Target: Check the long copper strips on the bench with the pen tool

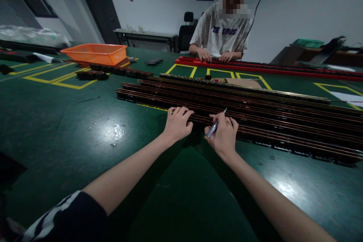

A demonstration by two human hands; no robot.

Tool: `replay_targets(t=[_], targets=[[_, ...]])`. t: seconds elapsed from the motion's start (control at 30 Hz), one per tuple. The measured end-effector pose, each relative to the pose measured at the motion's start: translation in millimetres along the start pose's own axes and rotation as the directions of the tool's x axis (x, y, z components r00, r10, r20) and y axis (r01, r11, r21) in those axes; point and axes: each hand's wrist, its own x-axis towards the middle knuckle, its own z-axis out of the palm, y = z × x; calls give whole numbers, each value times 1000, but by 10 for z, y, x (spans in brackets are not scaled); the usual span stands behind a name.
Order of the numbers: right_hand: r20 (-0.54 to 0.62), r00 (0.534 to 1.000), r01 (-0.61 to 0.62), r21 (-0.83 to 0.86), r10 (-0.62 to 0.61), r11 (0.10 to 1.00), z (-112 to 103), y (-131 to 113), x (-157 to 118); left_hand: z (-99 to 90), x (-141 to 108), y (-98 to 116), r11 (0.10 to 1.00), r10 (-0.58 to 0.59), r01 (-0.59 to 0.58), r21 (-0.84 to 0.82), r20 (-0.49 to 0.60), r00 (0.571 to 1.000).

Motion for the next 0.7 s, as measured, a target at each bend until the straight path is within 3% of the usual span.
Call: replay_targets(t=[0.7], targets=[[-15, 1000, -14, -1, 14, 1000, 12, 25, -20, -22, 2, 17, 1000, -2, 2, -11, 26, 1000]])
